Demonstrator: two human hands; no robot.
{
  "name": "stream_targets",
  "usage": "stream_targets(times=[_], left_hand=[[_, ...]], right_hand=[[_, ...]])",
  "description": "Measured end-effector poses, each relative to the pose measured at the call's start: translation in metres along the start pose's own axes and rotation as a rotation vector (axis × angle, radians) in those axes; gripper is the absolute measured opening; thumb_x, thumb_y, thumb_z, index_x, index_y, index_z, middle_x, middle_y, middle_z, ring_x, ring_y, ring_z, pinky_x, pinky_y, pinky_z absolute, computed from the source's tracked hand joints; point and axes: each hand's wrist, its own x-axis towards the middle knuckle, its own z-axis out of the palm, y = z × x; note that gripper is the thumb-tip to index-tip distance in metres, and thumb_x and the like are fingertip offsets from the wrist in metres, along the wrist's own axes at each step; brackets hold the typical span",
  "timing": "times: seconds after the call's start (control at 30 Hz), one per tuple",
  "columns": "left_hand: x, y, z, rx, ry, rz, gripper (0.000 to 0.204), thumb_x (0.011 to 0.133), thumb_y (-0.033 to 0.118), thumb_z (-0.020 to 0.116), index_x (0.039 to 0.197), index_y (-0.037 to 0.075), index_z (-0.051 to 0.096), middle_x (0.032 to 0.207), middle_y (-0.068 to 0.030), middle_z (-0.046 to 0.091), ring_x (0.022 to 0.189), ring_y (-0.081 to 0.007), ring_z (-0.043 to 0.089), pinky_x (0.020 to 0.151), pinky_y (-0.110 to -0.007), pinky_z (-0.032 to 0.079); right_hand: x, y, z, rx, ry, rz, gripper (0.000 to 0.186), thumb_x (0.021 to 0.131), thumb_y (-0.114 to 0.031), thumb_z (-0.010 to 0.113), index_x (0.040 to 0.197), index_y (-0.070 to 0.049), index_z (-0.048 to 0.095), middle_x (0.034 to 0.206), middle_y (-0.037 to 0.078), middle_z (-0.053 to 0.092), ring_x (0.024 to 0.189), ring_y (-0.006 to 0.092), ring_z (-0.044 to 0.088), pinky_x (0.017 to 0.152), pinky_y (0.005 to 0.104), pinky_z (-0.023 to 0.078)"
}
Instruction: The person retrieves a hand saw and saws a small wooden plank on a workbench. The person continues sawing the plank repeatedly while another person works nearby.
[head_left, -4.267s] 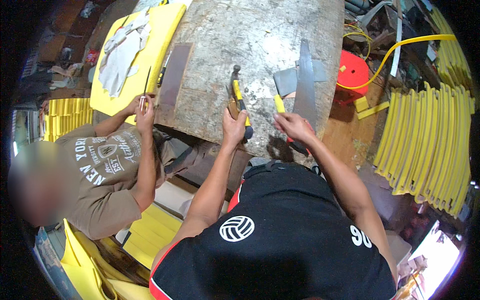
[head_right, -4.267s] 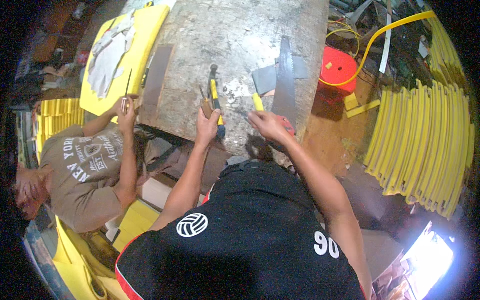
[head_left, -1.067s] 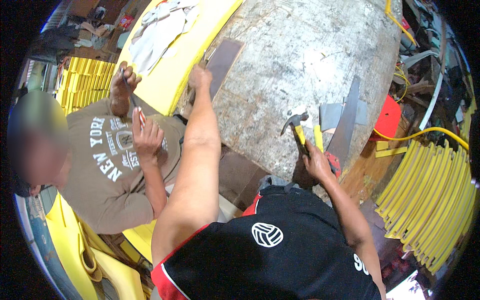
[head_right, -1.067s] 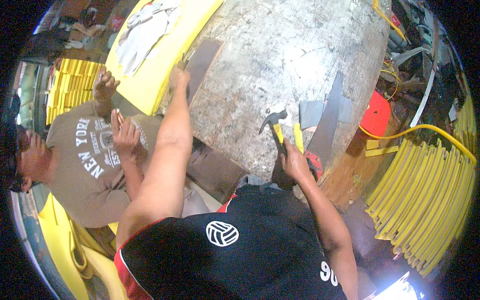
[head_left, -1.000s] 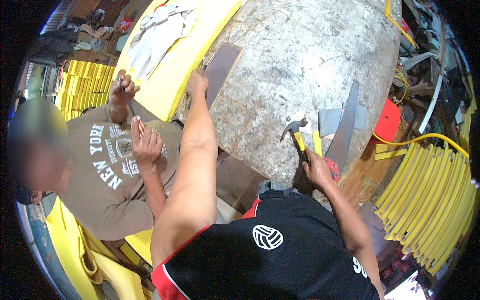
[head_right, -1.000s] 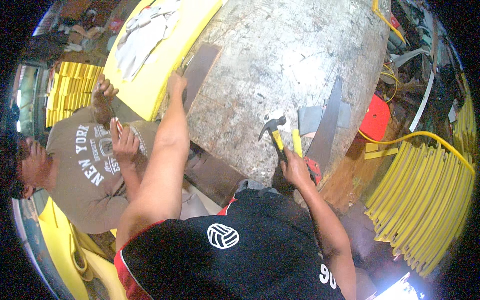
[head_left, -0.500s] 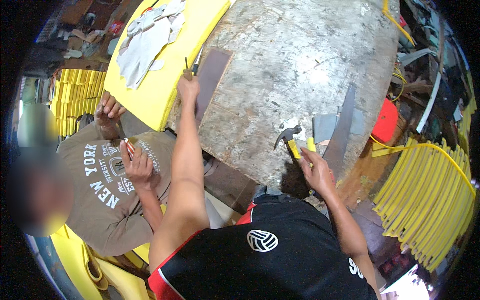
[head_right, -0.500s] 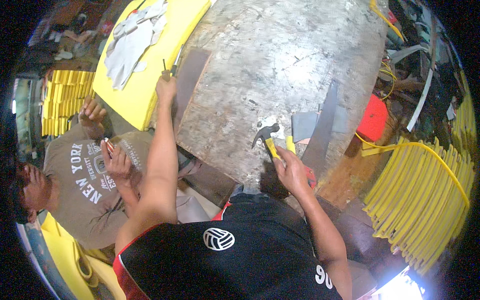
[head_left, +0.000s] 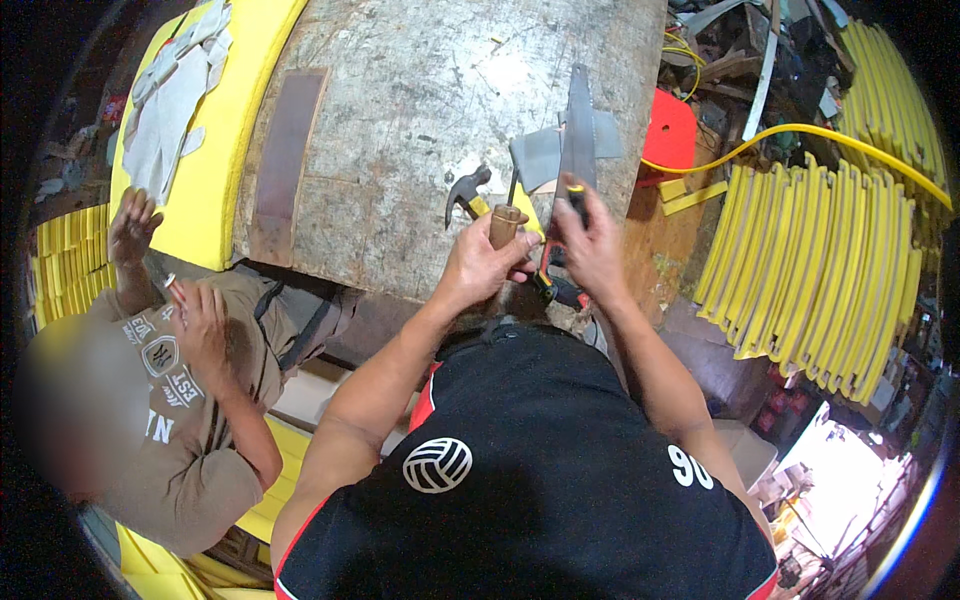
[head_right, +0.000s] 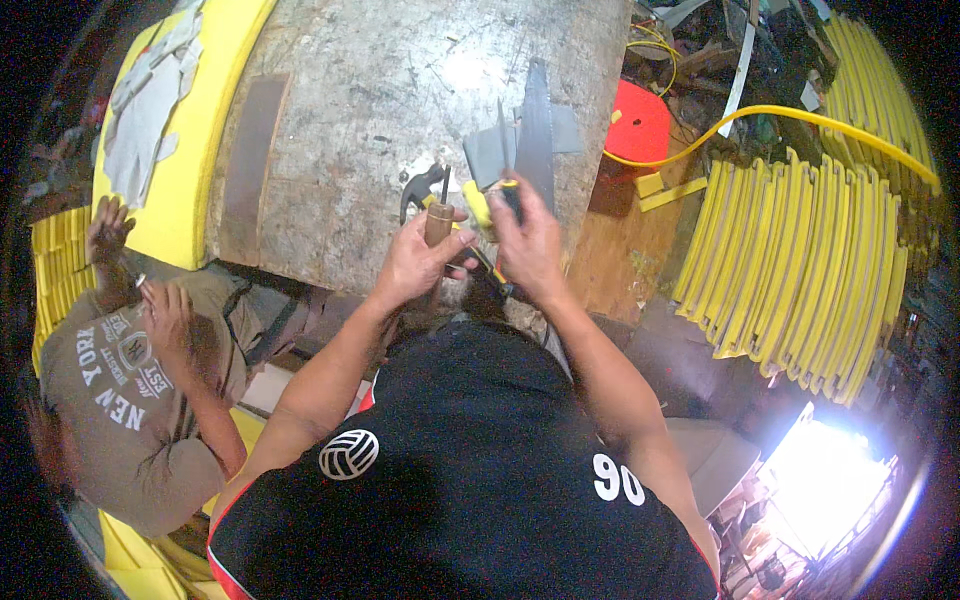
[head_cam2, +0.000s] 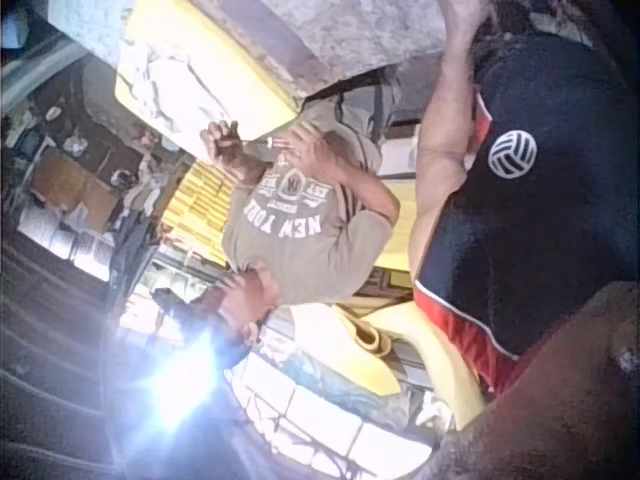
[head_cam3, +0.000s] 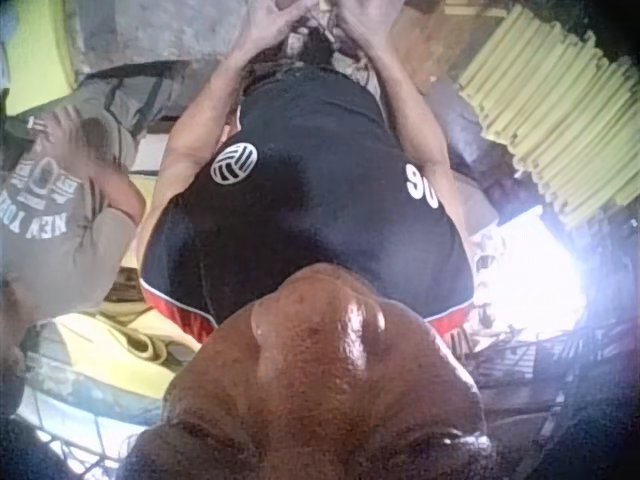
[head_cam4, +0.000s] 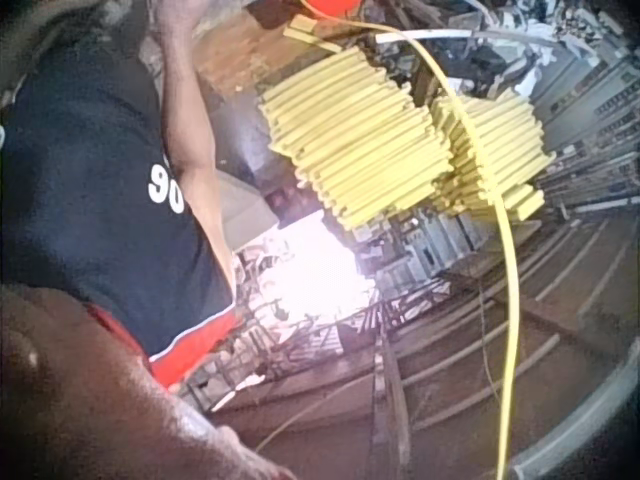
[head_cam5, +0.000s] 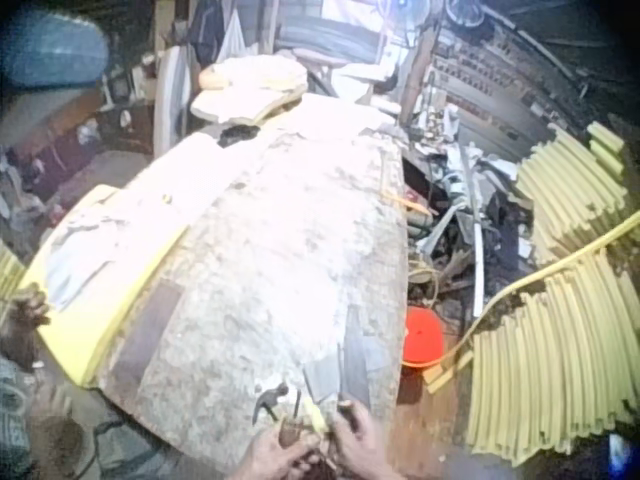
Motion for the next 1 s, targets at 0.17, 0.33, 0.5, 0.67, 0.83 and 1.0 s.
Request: stream_targets(times=[0.17, 0.33, 0.5, 0.67, 0.83, 1.0], left_hand=[[0.001, -0.010, -0.016, 0.084, -0.005, 0.093, 0.040, 0.101, 0.019, 0.058, 0.135, 0.004, 0.043, 0.091, -0.0059, 0.061, 0.065, -0.0113, 0.061, 0.055, -0.026, 0.053], [-0.012, 0.010, -0.002, 0.068, -0.073, 0.058, 0.042, 0.102, 0.018, 0.055, 0.140, 0.006, 0.040, 0.089, -0.0046, 0.058, 0.065, -0.0098, 0.060, 0.054, -0.026, 0.052], [-0.017, 0.005, 0.007, 0.082, -0.079, 0.088, 0.044, 0.101, 0.018, 0.059, 0.139, 0.006, 0.041, 0.088, -0.0036, 0.058, 0.064, -0.0100, 0.059, 0.053, -0.026, 0.050], [-0.024, 0.007, 0.012, 0.095, -0.090, 0.111, 0.046, 0.099, 0.017, 0.062, 0.138, 0.004, 0.041, 0.089, -0.0041, 0.060, 0.063, -0.0102, 0.058, 0.052, -0.026, 0.049], [-0.028, 0.006, 0.010, 0.224, -0.077, 0.120, 0.051, 0.098, 0.016, 0.064, 0.140, 0.000, 0.039, 0.085, -0.0045, 0.061, 0.060, -0.0101, 0.059, 0.050, -0.027, 0.048], [-0.027, -0.001, 0.006, 0.340, -0.079, 0.181, 0.056, 0.098, 0.017, 0.064, 0.143, -0.001, 0.036, 0.083, -0.0046, 0.061, 0.059, -0.0099, 0.058, 0.049, -0.027, 0.048]], right_hand=[[-0.076, -0.050, -0.073, -0.323, -0.230, 0.010, 0.049, 0.097, -0.019, 0.058, 0.142, -0.002, 0.048, 0.126, 0.025, 0.063, 0.121, 0.0360, 0.061, 0.102, 0.0396, 0.045], [-0.119, -0.072, -0.083, -0.269, -0.362, 0.045, 0.047, 0.096, -0.014, 0.058, 0.141, -0.002, 0.050, 0.134, 0.024, 0.058, 0.127, 0.0369, 0.056, 0.107, 0.0410, 0.042], [-0.126, -0.071, -0.077, -0.281, -0.283, -0.042, 0.045, 0.095, -0.012, 0.058, 0.139, -0.004, 0.052, 0.127, 0.024, 0.061, 0.120, 0.0384, 0.059, 0.102, 0.0412, 0.045], [-0.132, -0.072, -0.073, -0.360, -0.274, -0.089, 0.045, 0.093, -0.011, 0.058, 0.138, -0.009, 0.055, 0.114, 0.020, 0.064, 0.106, 0.0374, 0.064, 0.092, 0.0411, 0.050], [-0.138, -0.081, -0.072, -0.522, -0.255, -0.119, 0.044, 0.090, -0.006, 0.062, 0.134, -0.009, 0.059, 0.095, 0.019, 0.063, 0.088, 0.0343, 0.064, 0.080, 0.0393, 0.050], [-0.136, -0.087, -0.074, -0.556, -0.267, -0.135, 0.047, 0.087, -0.005, 0.061, 0.134, -0.009, 0.059, 0.096, 0.018, 0.063, 0.087, 0.0357, 0.064, 0.079, 0.0414, 0.051]])
